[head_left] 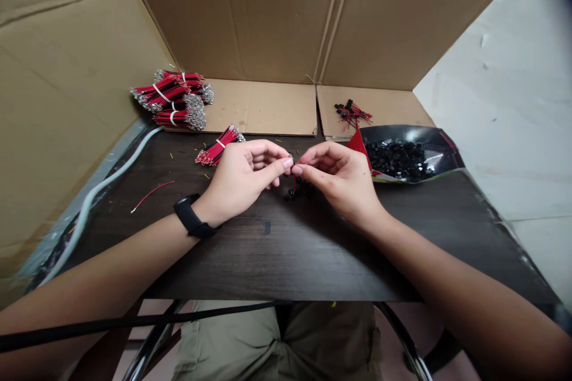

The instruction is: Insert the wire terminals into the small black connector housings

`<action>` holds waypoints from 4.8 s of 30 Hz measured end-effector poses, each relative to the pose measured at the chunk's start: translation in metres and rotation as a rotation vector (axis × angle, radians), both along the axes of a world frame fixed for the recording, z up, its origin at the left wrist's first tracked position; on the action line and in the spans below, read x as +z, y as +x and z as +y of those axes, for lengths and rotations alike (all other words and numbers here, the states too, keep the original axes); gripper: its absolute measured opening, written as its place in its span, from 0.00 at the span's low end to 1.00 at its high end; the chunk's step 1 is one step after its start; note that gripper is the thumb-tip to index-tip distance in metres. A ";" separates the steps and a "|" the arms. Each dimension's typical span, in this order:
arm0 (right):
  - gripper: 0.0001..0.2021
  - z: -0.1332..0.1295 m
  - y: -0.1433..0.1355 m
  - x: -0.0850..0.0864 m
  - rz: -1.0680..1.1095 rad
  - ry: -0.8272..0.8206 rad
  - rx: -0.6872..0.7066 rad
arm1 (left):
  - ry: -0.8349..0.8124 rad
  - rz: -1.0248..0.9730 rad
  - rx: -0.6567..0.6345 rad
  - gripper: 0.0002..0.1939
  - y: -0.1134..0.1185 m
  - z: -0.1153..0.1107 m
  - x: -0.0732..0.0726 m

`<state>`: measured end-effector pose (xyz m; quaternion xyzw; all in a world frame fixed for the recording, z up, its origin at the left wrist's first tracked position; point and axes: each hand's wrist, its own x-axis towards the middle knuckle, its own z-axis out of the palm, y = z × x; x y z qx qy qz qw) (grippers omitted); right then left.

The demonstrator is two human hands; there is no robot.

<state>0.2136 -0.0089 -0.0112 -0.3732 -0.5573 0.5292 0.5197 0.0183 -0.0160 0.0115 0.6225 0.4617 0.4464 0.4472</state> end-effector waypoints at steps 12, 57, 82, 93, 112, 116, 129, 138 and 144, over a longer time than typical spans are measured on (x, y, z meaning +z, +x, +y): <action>0.17 -0.003 -0.001 0.002 -0.032 0.014 -0.012 | 0.019 -0.017 0.000 0.06 0.000 -0.001 0.000; 0.13 -0.007 0.001 0.006 -0.169 0.129 -0.007 | 0.050 -0.102 0.012 0.08 -0.001 0.001 -0.006; 0.08 0.006 0.010 0.013 -0.219 0.063 -0.008 | 0.084 0.097 -0.183 0.08 -0.019 0.027 -0.017; 0.09 0.004 0.009 0.013 -0.193 0.078 0.021 | -0.025 -0.078 -0.108 0.08 -0.013 0.023 -0.013; 0.08 0.005 0.008 0.011 -0.180 0.041 -0.029 | -0.417 -0.478 -0.134 0.01 -0.009 0.019 -0.008; 0.09 0.003 0.007 0.013 -0.154 0.062 -0.034 | -0.425 -0.564 -0.142 0.02 -0.008 0.018 -0.011; 0.09 0.000 0.006 0.013 -0.133 0.023 -0.017 | -0.553 -0.736 -0.170 0.04 0.001 0.013 -0.017; 0.09 0.000 0.005 0.013 -0.135 0.028 -0.012 | -0.488 -0.673 -0.146 0.04 0.003 0.012 -0.019; 0.09 0.003 0.007 0.011 -0.156 0.042 -0.001 | -0.418 -0.588 -0.141 0.08 -0.001 0.013 -0.023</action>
